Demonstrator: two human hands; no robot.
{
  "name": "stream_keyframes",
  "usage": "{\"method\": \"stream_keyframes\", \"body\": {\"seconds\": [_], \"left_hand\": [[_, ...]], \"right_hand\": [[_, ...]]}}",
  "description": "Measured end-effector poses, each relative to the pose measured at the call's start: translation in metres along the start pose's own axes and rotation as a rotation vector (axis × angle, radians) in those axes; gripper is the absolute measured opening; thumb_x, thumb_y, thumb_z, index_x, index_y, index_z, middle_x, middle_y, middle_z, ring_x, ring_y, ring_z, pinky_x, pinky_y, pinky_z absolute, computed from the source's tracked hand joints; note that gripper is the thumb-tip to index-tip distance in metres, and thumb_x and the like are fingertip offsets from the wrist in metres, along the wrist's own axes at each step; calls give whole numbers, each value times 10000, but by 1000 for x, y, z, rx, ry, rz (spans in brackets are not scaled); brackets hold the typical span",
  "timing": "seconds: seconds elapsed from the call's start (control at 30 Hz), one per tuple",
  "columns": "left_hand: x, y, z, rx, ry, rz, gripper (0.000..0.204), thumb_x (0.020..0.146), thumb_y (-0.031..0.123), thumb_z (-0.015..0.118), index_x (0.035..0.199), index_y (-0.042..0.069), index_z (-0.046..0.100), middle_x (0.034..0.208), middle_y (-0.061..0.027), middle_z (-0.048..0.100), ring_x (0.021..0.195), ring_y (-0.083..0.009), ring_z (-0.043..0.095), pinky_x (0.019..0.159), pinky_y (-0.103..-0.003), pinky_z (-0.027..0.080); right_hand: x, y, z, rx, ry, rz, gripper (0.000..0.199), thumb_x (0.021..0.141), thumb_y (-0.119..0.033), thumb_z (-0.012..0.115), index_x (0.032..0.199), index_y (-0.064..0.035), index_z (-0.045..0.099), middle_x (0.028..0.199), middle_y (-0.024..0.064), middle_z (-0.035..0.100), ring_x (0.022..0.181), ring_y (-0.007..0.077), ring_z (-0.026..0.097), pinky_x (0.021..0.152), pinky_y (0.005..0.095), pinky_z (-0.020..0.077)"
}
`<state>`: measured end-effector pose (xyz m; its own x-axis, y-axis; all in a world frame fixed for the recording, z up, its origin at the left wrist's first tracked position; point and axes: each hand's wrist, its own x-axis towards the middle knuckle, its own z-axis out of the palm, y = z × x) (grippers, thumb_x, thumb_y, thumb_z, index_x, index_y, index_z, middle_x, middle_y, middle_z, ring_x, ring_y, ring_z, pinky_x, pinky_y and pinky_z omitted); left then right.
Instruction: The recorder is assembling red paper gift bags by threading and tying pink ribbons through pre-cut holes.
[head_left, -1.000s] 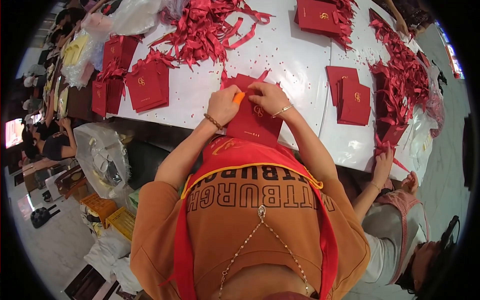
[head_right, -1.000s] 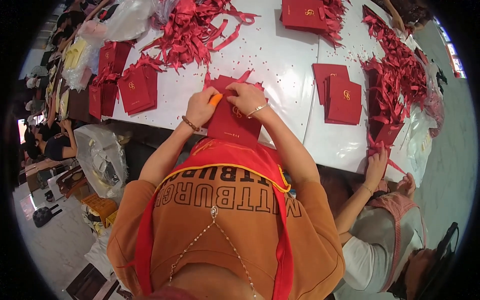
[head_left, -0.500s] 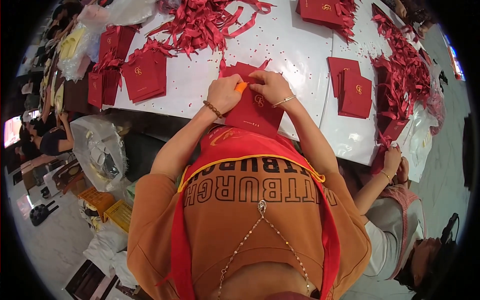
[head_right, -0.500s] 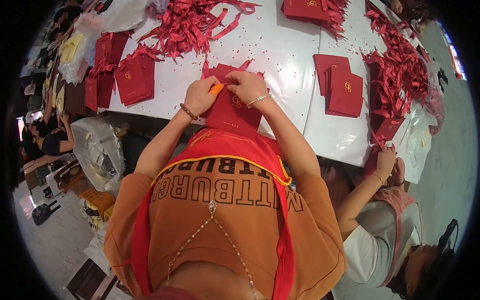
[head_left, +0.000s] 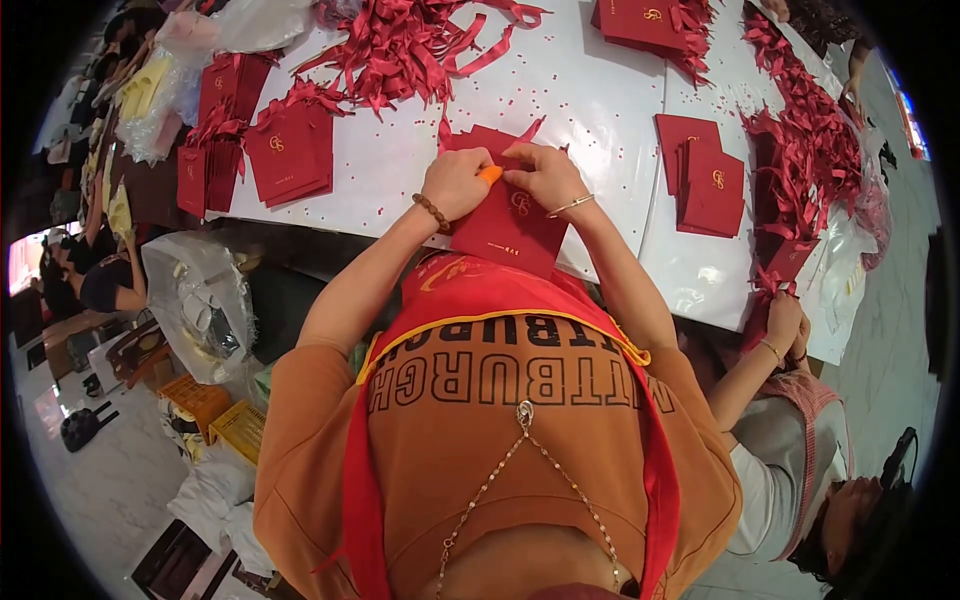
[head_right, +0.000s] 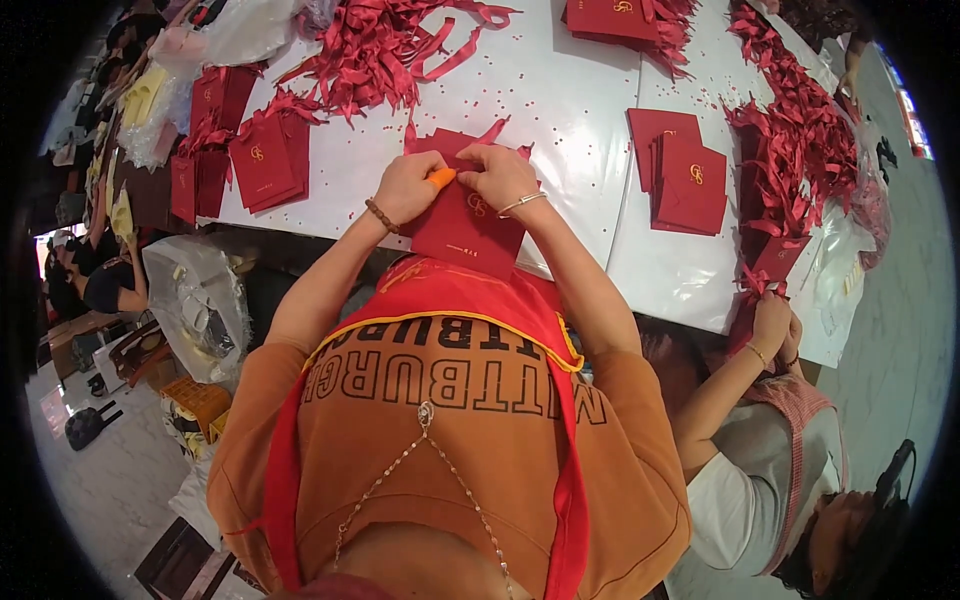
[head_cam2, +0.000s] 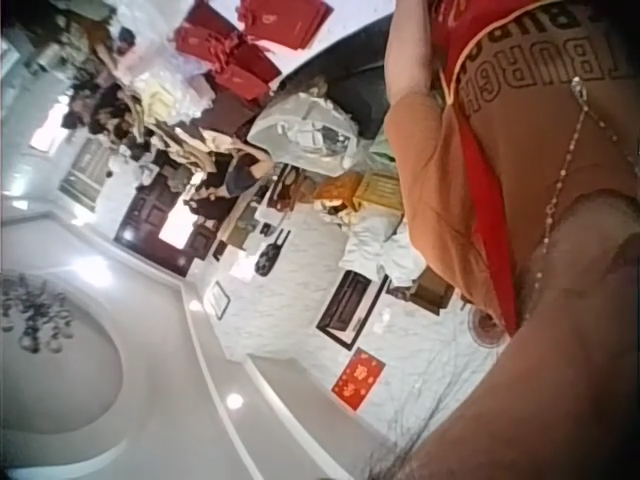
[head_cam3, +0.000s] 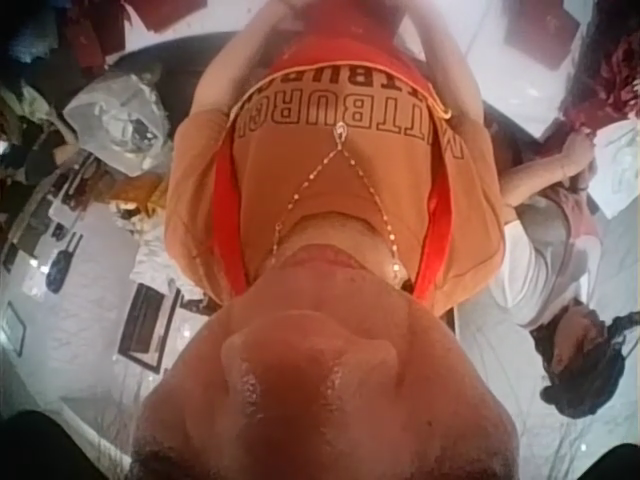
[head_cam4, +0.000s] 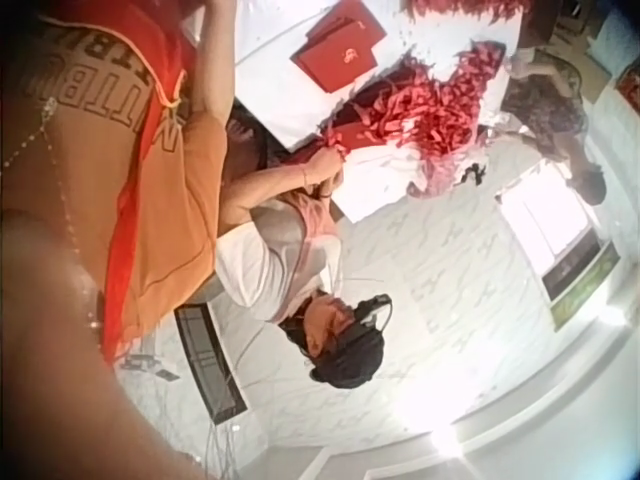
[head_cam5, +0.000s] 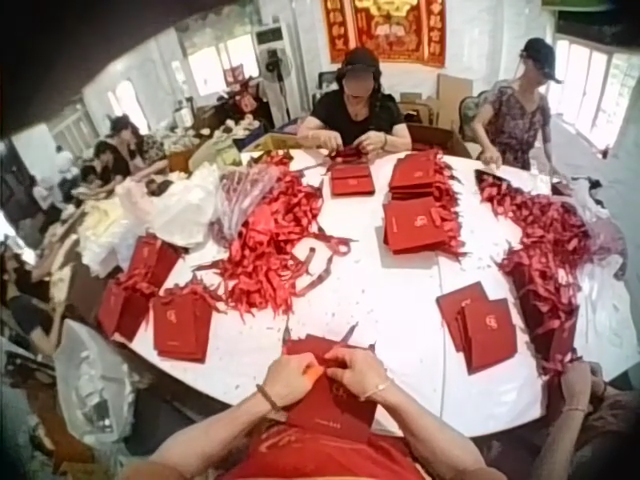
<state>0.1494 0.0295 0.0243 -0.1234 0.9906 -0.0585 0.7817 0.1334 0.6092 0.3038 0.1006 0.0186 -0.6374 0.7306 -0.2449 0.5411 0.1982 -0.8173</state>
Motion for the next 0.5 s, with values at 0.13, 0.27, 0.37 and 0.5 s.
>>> {"method": "stream_keyframes", "body": {"seconds": [0.13, 0.27, 0.37, 0.5], "left_hand": [[0, -5, -1, -96, -43, -71, 149, 757, 192, 574, 766, 46, 606, 650, -122, 593, 629, -270, 586, 559, -359, 429], [-1, 2, -4, -54, -59, -79, 147, 753, 192, 563, 758, 49, 599, 665, -128, 600, 630, -288, 588, 573, -367, 435], [0, 15, -5, 161, -13, -27, 151, 751, 198, 547, 746, 54, 593, 683, -132, 606, 632, -308, 588, 582, -379, 441], [-4, 18, -2, 363, 22, 96, 158, 748, 209, 539, 739, 60, 591, 691, -134, 608, 630, -322, 584, 577, -401, 443]], "right_hand": [[-2, -2, 1, 6, 2, -10, 318, 728, -222, 637, 1029, -124, 610, 922, 98, 636, 852, 238, 605, 742, 337, 463], [-4, -6, 3, 4, 41, -60, 294, 734, -219, 628, 1014, -130, 614, 883, 98, 640, 825, 246, 609, 710, 345, 469], [-8, -16, 4, -199, 100, -71, 264, 739, -212, 614, 991, -133, 619, 834, 94, 642, 792, 259, 610, 668, 361, 471], [-9, -18, 6, -241, 122, -102, 240, 740, -206, 605, 968, -129, 621, 794, 95, 640, 758, 266, 608, 636, 376, 466]]}}
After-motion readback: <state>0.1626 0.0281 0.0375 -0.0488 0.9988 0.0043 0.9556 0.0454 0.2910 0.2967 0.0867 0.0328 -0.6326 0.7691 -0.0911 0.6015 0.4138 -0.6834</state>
